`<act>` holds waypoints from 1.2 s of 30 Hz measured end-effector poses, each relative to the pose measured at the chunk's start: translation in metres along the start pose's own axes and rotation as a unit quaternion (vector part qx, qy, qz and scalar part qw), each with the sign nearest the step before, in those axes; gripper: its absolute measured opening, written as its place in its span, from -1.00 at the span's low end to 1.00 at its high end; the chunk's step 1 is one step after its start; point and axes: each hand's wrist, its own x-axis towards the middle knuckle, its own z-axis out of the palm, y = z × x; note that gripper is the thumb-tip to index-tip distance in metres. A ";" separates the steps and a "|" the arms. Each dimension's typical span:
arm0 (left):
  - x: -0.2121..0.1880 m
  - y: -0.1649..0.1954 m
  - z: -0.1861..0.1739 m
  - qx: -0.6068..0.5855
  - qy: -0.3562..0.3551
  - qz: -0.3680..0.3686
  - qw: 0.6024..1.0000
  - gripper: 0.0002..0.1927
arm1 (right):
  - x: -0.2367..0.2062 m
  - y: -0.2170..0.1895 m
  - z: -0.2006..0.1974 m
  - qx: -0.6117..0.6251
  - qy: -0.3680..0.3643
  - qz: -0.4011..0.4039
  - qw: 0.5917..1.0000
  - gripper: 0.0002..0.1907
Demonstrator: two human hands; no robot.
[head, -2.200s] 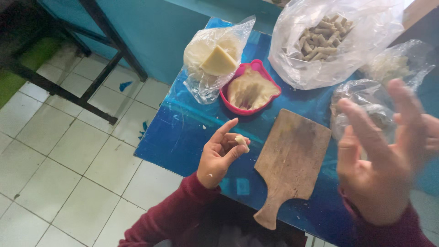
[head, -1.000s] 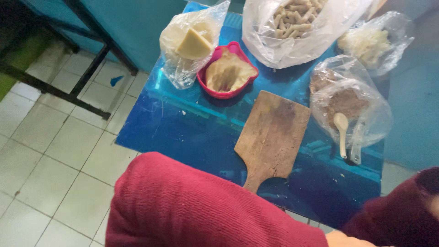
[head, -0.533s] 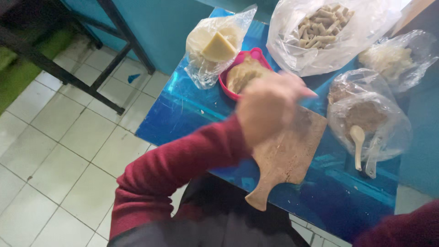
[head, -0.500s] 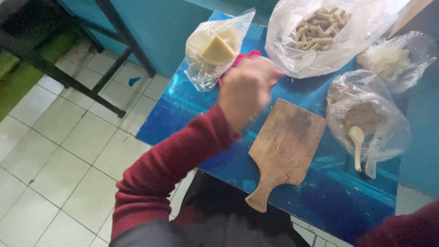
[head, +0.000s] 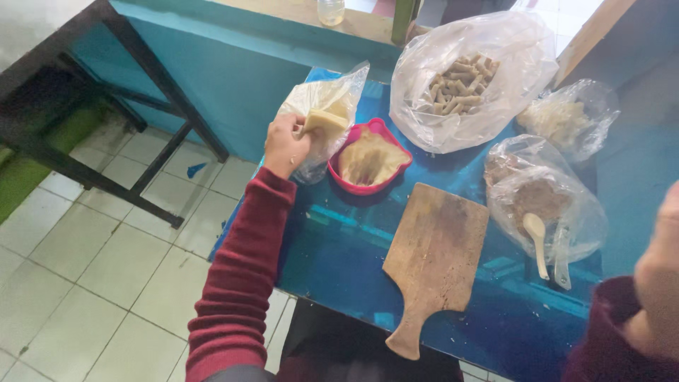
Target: The person folds thin square pastry wrappers by hand on a small wooden board, pressing and arranging folded pieces into an overlapping fan-shaped stack. They occasionally spoon brown filling from a plastic bag onto a wrapper and pinch dough pieces from a bag while continuing to fold and stack the wrappers.
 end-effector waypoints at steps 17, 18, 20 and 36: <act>-0.136 0.082 0.126 -0.597 -0.436 -0.267 0.618 -0.58 | -0.035 0.007 0.093 -0.036 -0.167 -0.128 0.977 -0.68; -0.140 0.078 0.129 -0.613 -0.430 -0.281 0.600 -0.56 | -0.036 0.012 0.094 -0.040 -0.173 -0.123 0.976 -0.73; -0.148 0.071 0.131 -0.632 -0.420 -0.284 0.586 -0.54 | -0.039 0.019 0.095 -0.047 -0.192 -0.111 0.974 -0.82; -0.152 0.074 0.116 -0.590 -0.432 -0.268 0.628 -0.56 | -0.033 0.015 0.092 -0.017 -0.229 -0.073 0.971 -0.79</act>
